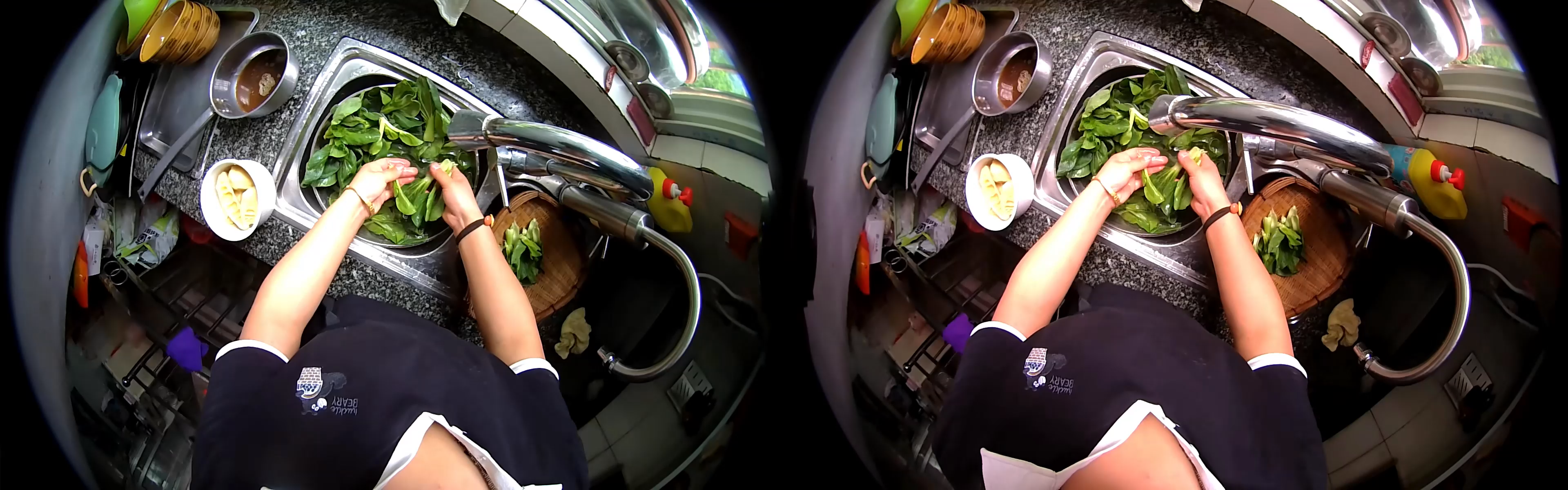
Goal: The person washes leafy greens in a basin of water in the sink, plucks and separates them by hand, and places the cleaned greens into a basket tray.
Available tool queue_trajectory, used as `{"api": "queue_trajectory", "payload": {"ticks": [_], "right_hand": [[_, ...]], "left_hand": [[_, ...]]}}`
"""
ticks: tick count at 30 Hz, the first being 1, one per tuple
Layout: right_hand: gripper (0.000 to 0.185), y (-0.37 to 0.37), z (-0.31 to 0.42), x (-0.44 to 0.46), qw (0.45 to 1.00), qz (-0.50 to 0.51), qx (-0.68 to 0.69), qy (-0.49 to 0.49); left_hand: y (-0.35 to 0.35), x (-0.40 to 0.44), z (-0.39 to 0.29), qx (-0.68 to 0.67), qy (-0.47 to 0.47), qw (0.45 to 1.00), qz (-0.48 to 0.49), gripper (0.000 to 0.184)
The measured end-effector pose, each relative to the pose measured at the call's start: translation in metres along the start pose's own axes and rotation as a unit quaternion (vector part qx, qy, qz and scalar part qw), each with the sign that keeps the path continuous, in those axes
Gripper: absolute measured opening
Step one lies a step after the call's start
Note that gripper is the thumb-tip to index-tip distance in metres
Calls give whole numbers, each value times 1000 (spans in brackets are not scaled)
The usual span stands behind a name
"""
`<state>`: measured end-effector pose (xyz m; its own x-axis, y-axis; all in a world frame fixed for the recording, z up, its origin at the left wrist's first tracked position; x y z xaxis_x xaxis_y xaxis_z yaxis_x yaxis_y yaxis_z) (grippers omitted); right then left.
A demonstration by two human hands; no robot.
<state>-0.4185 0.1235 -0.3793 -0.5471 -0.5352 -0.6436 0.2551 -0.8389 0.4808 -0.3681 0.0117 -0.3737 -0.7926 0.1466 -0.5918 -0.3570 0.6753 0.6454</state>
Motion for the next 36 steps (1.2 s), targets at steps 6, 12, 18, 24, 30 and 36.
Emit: {"api": "queue_trajectory", "payload": {"ticks": [6, 12, 18, 24, 30, 36], "right_hand": [[15, 22, -2, -9, 994, 77, -82, 18], [22, 51, 5, -13, 984, 104, -138, -49], [36, 52, 1, -24, 974, 147, -171, 1], [34, 65, 4, -31, 935, 201, -290, -15], [23, 56, 45, -15, 786, -60, -586, -188], [13, 72, -7, 6, 597, 2, -780, -185]], "left_hand": [[2, -14, -8, 88, 7, 995, -52, 26], [4, -16, -18, 98, 108, 988, -51, 28], [3, -35, -30, 294, 124, 948, -11, 30], [27, -47, -45, 467, 128, 875, -4, 26], [33, -63, -76, 476, 229, 842, -113, 35], [-3, -91, -67, 555, 181, 806, -99, 16]]}}
Point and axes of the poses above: each hand's wrist, its own x-axis towards the middle knuckle, its own y-axis out of the palm, z = x × y, the point moved 10 cm from there along x, towards the middle knuckle, and after that the axes turned 10 degrees about z, right-handed, at the moved point
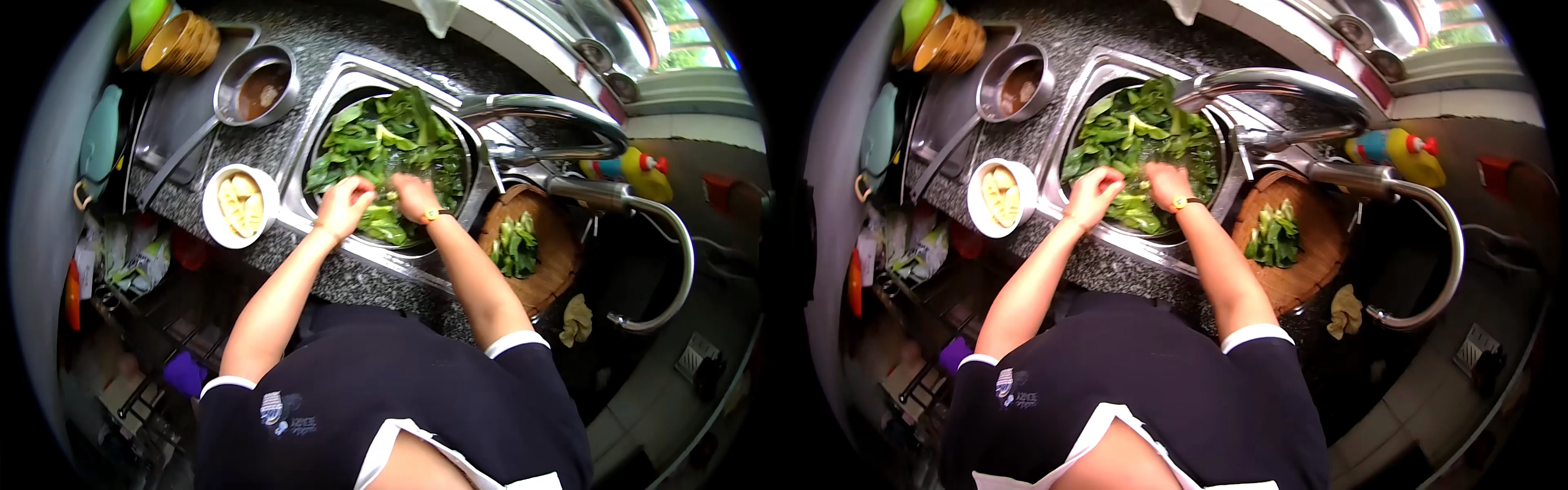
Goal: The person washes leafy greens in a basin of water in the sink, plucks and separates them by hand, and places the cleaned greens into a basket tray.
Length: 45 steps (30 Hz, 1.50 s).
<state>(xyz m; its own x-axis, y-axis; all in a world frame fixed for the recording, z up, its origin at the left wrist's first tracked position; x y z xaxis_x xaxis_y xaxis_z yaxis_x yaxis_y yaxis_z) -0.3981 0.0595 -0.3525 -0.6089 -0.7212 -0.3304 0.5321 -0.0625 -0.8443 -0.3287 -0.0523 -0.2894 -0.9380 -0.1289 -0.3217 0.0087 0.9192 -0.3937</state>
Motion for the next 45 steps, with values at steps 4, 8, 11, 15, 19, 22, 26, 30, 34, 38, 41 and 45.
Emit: {"api": "queue_trajectory", "payload": {"ticks": [4, 8, 11, 15, 19, 22, 26, 30, 34, 38, 41, 45], "right_hand": [[12, 2, -30, 17, 994, 17, 20, 107], [14, -15, 12, 2, 995, -88, 3, -51], [16, -38, -17, -11, 951, -227, 205, 41], [15, -141, 46, -57, 873, -308, 350, -142], [15, -82, 32, -38, 914, -89, 394, -39], [21, -113, 21, -83, 908, -145, 390, -53], [15, -168, -32, -174, 929, -319, 188, 11], [56, -160, -72, -200, 947, -252, -20, 196], [50, -131, -48, -157, 954, -214, 189, 93], [43, -74, -25, -79, 928, -116, 349, 60], [31, 6, -42, -29, 855, 17, 516, 48], [15, 6, -45, -14, 983, 25, 178, 48]], "left_hand": [[14, -12, -7, 104, 29, 993, 50, 11], [44, -8, -4, 253, 106, 960, 60, 10], [62, 0, 1, 336, 106, 934, 58, 11], [63, 9, -5, 426, -32, 902, 66, 11], [93, 21, 29, 514, 2, 849, 125, 15], [80, 20, -11, 423, 64, 899, 96, 7], [52, 16, -53, 214, 131, 965, 77, 16], [58, 27, -30, -95, -12, 986, 138, 22], [81, 38, -1, -126, -21, 981, 145, 31], [78, 36, -26, 93, 9, 989, 113, 34], [85, 40, -16, 216, -5, 966, 145, 26], [89, 57, -4, 381, 24, 913, 146, 22]]}}
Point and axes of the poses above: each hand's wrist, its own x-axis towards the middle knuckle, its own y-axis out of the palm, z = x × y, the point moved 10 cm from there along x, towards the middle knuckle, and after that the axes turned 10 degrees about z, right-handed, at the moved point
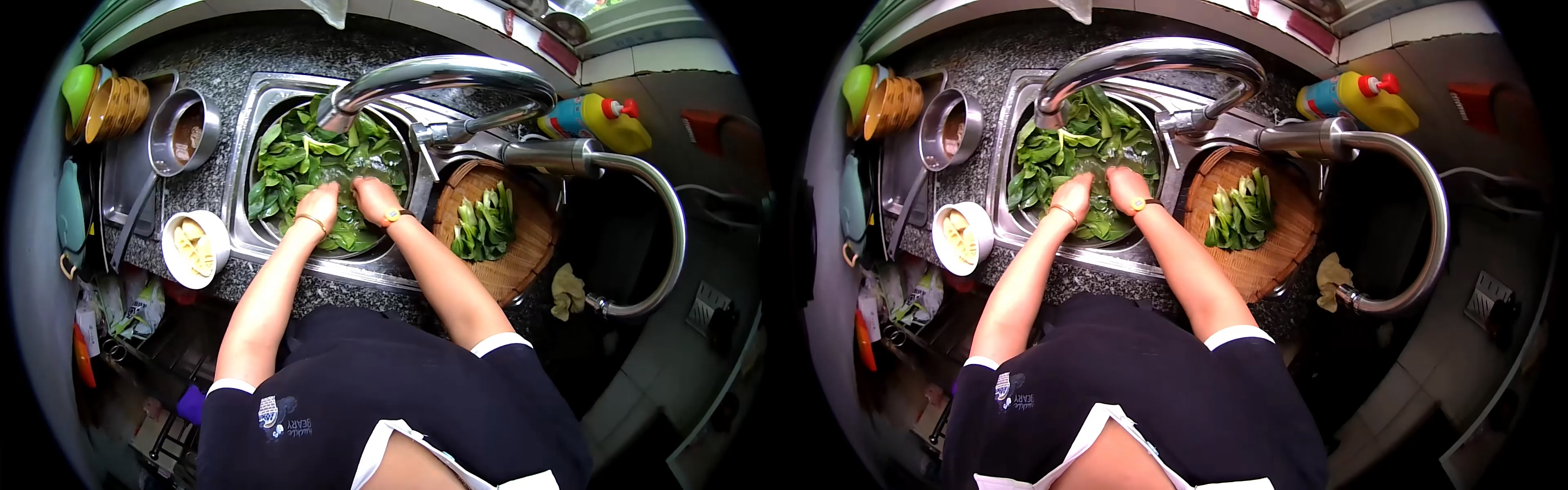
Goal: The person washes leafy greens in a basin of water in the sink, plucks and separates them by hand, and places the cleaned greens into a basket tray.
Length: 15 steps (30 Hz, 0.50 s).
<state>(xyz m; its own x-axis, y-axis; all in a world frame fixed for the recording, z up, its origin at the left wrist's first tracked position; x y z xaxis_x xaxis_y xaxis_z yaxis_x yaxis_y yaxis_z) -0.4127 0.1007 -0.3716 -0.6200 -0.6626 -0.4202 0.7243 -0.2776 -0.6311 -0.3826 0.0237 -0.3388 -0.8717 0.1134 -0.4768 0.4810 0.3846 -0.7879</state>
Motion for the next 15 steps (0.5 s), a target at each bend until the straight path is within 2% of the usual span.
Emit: {"api": "queue_trajectory", "payload": {"ticks": [1, 2, 4, 5, 7, 8, 9, 10, 12, 13, 14, 15], "right_hand": [[16, 4, 0, 1, 999, -1, -45, 4], [18, 5, 2, 3, 996, -2, -91, 6], [22, 11, 0, 4, 995, 27, -98, 15], [23, 12, -8, 3, 992, 58, -94, 63], [23, 9, -19, 1, 984, 87, -60, 142], [23, 8, -22, 2, 984, 88, -60, 142], [24, 13, -16, 5, 988, 107, -63, 90], [26, 19, -8, 6, 989, 125, -63, 38], [23, 20, -19, 5, 991, 112, -34, 73], [22, 13, -20, 2, 994, 78, -2, 78], [21, 6, -19, 2, 995, 43, 29, 80], [23, 12, -20, 9, 995, 48, 73, 54]], "left_hand": [[17, 7, 14, 24, -82, 994, 60, 24], [18, 11, 7, 24, -79, 995, 63, 24], [33, 17, 1, 86, -87, 982, 144, 26], [42, 19, -2, 84, -76, 980, 163, 27], [45, 21, 4, 74, -85, 983, 147, 27], [46, 23, 9, 65, -95, 985, 131, 27], [52, 24, 12, 65, -95, 985, 132, 27], [45, 24, 16, 16, -103, 992, 70, 26], [42, 23, 27, -88, -115, 988, -55, 25], [49, 24, 23, -90, -62, 993, -50, 21], [44, 25, 21, -93, -62, 992, -52, 21], [47, 25, 26, -93, -97, 991, 14, 20]]}}
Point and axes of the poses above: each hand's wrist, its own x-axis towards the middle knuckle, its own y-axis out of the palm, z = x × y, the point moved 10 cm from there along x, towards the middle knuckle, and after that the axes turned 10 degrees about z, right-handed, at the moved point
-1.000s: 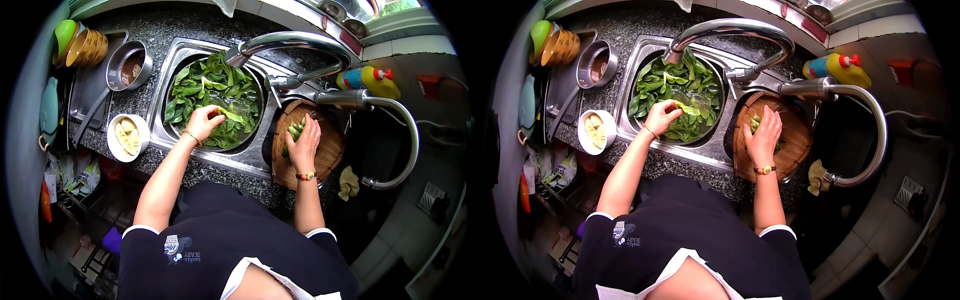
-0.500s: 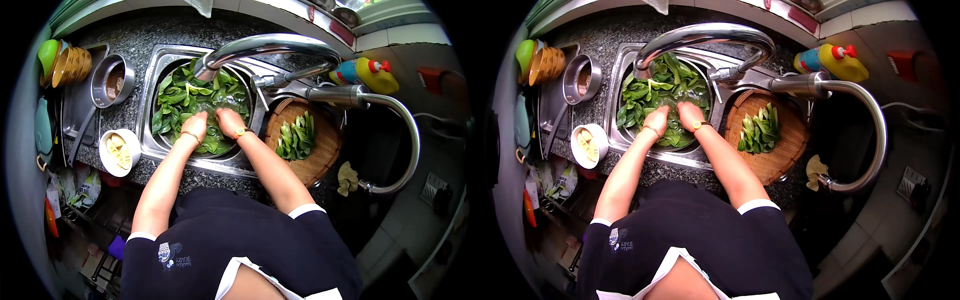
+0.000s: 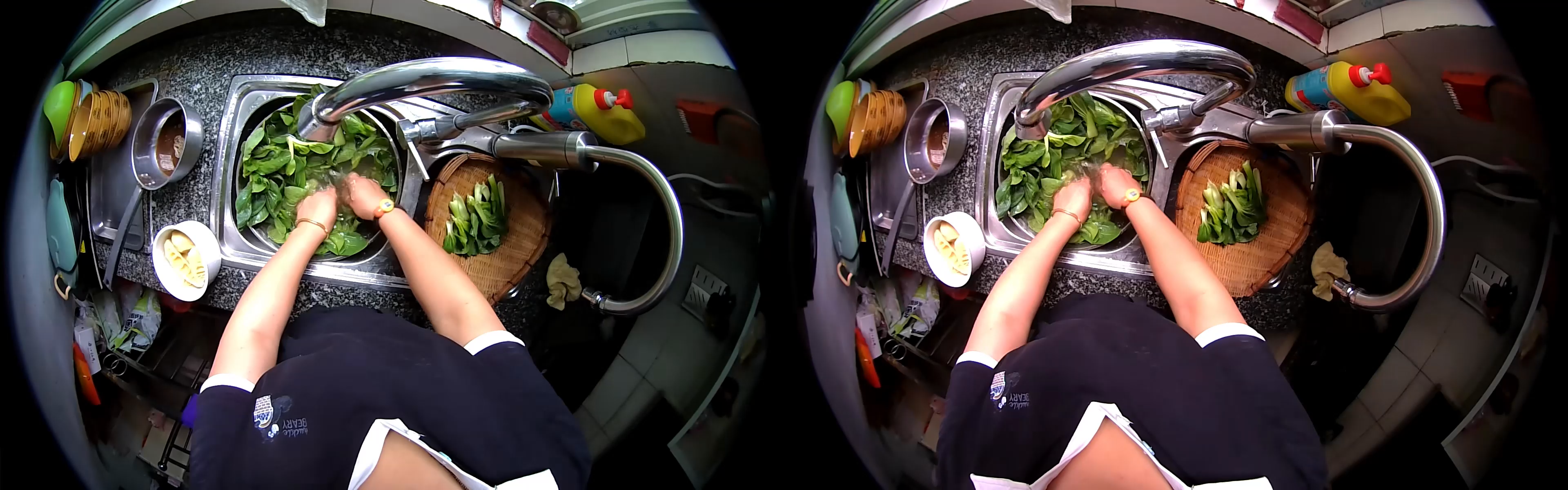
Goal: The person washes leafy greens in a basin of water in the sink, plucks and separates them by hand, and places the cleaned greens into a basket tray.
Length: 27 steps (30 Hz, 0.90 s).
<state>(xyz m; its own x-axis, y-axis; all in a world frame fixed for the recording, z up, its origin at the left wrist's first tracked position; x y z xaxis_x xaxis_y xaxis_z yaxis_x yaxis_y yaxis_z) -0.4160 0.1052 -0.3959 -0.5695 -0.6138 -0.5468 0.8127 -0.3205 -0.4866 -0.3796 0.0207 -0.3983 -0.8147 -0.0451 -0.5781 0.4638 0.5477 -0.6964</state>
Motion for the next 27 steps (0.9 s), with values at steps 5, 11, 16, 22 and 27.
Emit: {"api": "queue_trajectory", "payload": {"ticks": [5, 11, 16, 22, 27], "right_hand": [[28, -9, -22, -6, 924, -79, 371, 59], [19, -21, 27, -21, 829, 22, 559, -2], [13, -42, 28, -19, 885, -75, 458, -28], [19, -63, 52, -34, 996, -71, 50, -35], [16, -1, 79, -40, 982, 50, 42, -176]], "left_hand": [[15, 11, 29, -592, -92, 799, -52, 21], [-39, -4, -8, -672, 61, 738, -14, 50], [-66, -15, -9, -518, 89, 849, -53, 46], [-40, -60, -1, -62, 124, 985, 104, 13], [-36, -79, -7, 115, 159, 980, -14, 14]]}}
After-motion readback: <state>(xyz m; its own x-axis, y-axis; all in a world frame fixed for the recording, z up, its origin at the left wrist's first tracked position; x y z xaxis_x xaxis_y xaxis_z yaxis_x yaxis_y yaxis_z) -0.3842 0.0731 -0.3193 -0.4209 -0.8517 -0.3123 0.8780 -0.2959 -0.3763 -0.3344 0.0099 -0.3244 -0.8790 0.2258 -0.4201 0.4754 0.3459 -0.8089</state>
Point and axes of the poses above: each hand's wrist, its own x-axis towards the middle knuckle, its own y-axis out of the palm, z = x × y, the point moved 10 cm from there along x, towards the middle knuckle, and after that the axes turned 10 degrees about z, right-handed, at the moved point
